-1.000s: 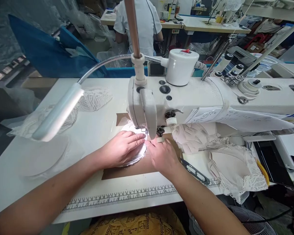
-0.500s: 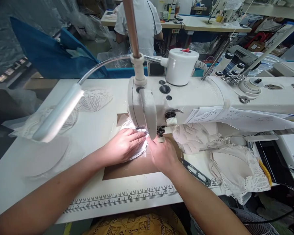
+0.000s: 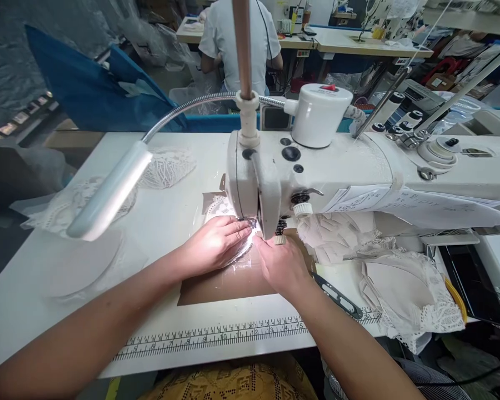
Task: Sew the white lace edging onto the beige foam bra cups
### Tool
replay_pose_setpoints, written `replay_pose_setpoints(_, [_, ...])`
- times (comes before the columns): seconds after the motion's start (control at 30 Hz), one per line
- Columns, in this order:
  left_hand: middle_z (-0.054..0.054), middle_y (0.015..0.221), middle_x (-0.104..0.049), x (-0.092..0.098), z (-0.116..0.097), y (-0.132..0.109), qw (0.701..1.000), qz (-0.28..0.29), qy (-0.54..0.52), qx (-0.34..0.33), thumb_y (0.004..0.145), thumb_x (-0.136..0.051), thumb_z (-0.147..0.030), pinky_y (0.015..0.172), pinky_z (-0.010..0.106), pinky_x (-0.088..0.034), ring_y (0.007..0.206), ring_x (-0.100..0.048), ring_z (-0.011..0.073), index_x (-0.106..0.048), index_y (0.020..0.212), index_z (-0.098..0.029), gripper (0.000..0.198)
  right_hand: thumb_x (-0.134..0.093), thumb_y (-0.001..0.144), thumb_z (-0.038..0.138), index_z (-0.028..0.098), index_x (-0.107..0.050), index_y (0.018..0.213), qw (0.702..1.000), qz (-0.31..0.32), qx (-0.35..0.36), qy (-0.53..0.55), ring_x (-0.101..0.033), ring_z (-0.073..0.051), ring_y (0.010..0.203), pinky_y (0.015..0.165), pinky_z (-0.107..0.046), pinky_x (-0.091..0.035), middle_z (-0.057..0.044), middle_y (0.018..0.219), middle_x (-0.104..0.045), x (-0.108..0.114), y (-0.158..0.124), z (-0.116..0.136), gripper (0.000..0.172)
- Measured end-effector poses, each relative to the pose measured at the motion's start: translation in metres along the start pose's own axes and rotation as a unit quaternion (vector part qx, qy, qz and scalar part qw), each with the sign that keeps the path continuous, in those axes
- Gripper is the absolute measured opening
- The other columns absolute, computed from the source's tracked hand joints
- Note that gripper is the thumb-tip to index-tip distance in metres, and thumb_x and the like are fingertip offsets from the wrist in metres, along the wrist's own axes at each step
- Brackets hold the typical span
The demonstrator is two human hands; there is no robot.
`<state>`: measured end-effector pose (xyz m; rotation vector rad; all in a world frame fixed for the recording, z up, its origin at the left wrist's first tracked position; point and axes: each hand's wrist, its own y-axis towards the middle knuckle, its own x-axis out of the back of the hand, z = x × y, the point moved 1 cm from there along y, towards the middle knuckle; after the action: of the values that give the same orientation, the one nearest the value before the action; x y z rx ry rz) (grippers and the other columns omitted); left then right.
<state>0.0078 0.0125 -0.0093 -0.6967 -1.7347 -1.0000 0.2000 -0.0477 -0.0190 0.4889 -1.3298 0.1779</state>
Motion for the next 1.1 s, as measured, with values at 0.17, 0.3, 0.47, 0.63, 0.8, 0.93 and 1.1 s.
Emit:
replay_pose_setpoints(0.17, [0.014,0.121,-0.065,-0.001,0.004,0.001,1.000,0.019,0.021,0.012,0.095,-0.046,-0.020,0.080,0.040,-0.048,0.098,-0.058,0.0257,-0.060,0.122,-0.010,0.032,-0.043,0.088,0.011,0.021,-0.067,0.119,1.000,0.011,-0.019,0.006,-0.056,-0.019,0.083,0.065,-0.028,-0.039,-0.006,0.084,-0.067,0.002,0.006,0.002,0.040])
replay_pose_setpoints(0.3, [0.017,0.116,-0.065,0.002,0.003,0.000,0.999,0.021,0.036,0.024,0.095,-0.046,-0.021,0.079,0.041,-0.048,0.098,-0.058,0.0266,-0.060,0.122,-0.010,0.032,-0.042,0.089,0.012,0.023,-0.064,0.123,0.998,0.029,-0.046,0.023,-0.060,-0.019,0.086,0.069,-0.026,-0.043,-0.006,0.089,-0.069,0.003,0.006,0.001,0.042])
replay_pose_setpoints(0.47, [0.015,0.126,-0.058,0.012,-0.002,-0.005,0.999,0.035,0.011,-0.010,0.096,-0.046,-0.030,0.087,0.044,-0.045,0.106,-0.054,0.0284,-0.062,0.118,-0.015,0.032,-0.044,0.091,0.017,0.024,-0.062,0.126,0.995,0.030,-0.097,0.015,-0.063,-0.019,0.090,0.070,-0.027,-0.046,-0.008,0.104,-0.069,0.002,0.003,0.000,0.040])
replay_pose_setpoints(0.63, [0.014,0.125,-0.059,0.014,-0.002,-0.006,0.998,0.046,-0.025,-0.029,0.095,-0.048,-0.029,0.089,0.042,-0.044,0.105,-0.054,0.0264,-0.061,0.121,-0.016,0.032,-0.043,0.092,0.017,0.025,-0.063,0.124,0.995,0.029,-0.093,0.015,-0.063,-0.019,0.089,0.069,-0.027,-0.045,-0.007,0.105,-0.069,0.003,0.003,0.001,0.039])
replay_pose_setpoints(0.8, [0.011,0.130,-0.059,0.013,0.000,-0.006,0.995,0.063,-0.029,-0.069,0.097,-0.043,-0.022,0.092,0.042,-0.043,0.111,-0.053,0.0257,-0.062,0.120,-0.016,0.030,-0.045,0.089,0.013,0.026,-0.064,0.121,0.998,0.053,-0.041,-0.009,-0.059,-0.018,0.081,0.058,-0.028,-0.036,-0.005,0.088,-0.067,0.006,0.006,0.004,0.039])
replay_pose_setpoints(0.93, [0.010,0.130,-0.061,0.012,0.001,-0.006,0.995,0.064,-0.026,-0.069,0.098,-0.041,-0.018,0.091,0.040,-0.045,0.109,-0.055,0.0242,-0.061,0.122,-0.015,0.031,-0.046,0.085,0.008,0.023,-0.065,0.117,0.997,0.058,-0.029,-0.043,-0.056,-0.018,0.078,0.056,-0.029,-0.031,-0.005,0.085,-0.065,0.008,0.008,0.008,0.040])
replay_pose_setpoints(1.1, [0.013,0.126,-0.062,0.007,-0.006,-0.004,0.999,0.042,-0.007,-0.026,0.098,-0.043,-0.020,0.086,0.041,-0.049,0.105,-0.056,0.0251,-0.062,0.122,-0.012,0.032,-0.047,0.086,0.009,0.023,-0.064,0.119,0.996,0.051,-0.048,-0.054,-0.056,-0.017,0.076,0.057,-0.028,-0.031,-0.007,0.091,-0.065,0.007,0.009,0.009,0.040])
